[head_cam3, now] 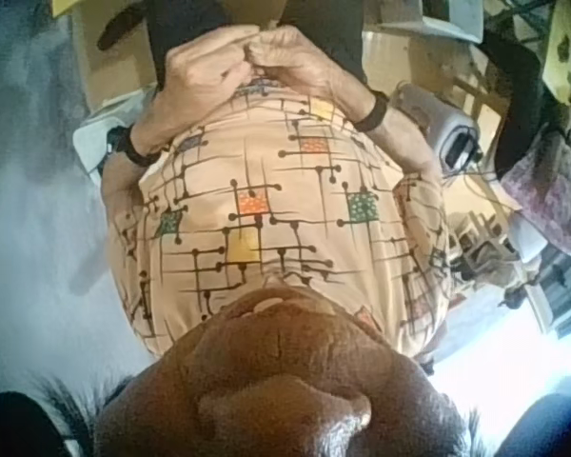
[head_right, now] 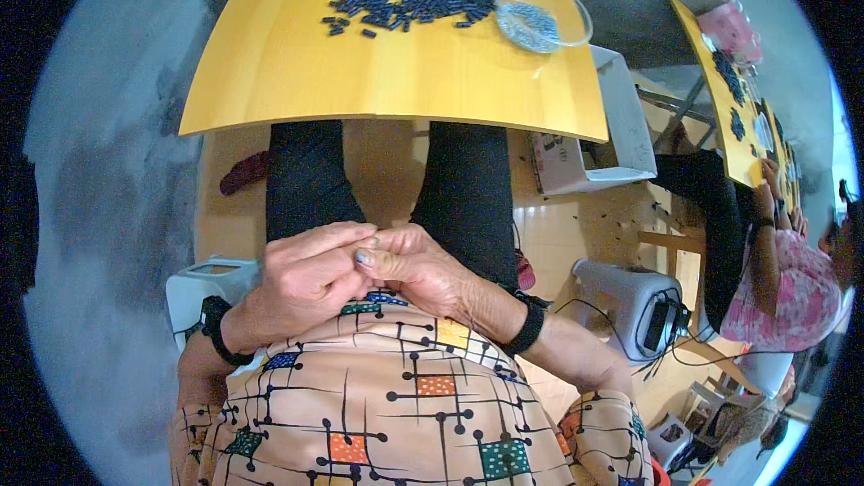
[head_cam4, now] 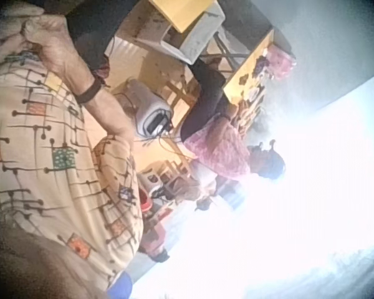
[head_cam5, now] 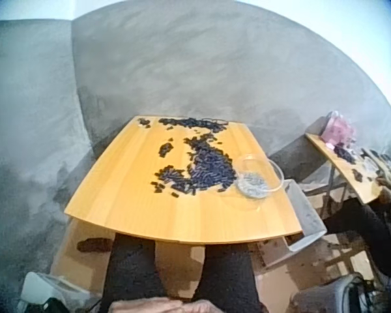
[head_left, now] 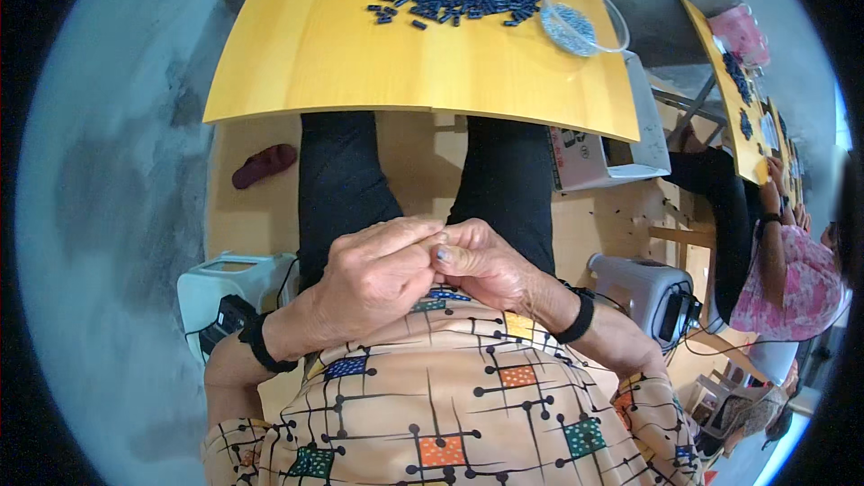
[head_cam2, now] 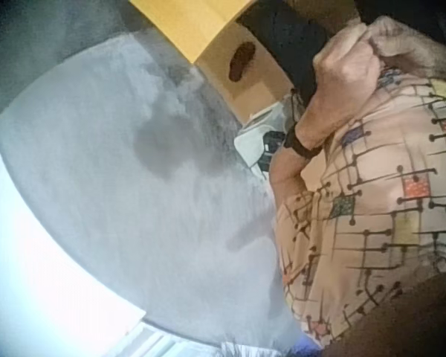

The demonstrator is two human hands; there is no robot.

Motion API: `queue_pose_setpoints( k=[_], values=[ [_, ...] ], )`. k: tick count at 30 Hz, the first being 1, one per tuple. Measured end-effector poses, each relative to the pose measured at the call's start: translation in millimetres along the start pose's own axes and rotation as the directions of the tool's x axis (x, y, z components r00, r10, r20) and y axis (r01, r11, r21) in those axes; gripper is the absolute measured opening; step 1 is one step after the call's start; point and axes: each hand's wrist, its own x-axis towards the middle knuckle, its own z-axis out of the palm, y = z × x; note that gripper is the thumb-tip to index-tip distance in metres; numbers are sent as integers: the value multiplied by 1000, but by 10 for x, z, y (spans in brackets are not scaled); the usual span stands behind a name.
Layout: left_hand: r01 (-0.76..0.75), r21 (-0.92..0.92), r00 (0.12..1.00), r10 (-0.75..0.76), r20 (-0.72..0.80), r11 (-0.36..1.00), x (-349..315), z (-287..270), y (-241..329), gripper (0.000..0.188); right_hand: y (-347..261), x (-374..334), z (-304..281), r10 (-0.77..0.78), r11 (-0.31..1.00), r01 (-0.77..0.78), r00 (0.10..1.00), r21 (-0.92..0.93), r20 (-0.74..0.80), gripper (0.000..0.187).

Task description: Assembling blue plastic elbow joints with small silver components by hand on a workbench.

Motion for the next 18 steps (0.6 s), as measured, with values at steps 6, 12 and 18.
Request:
queue_pose_setpoints(
  k=[6,12,18],
  values=[
    [51,22,999,-51,13,998,55,0,-2,19,2,-24,34,-69,998,69,996,1,59,34],
    [59,38,996,-61,63,998,98,5,34,19,23,-26,-48,-29,999,27,998,37,56,31],
    [22,59,998,-26,59,998,106,84,-44,16,69,-9,-100,-69,995,68,998,72,1,29]
  ],
)
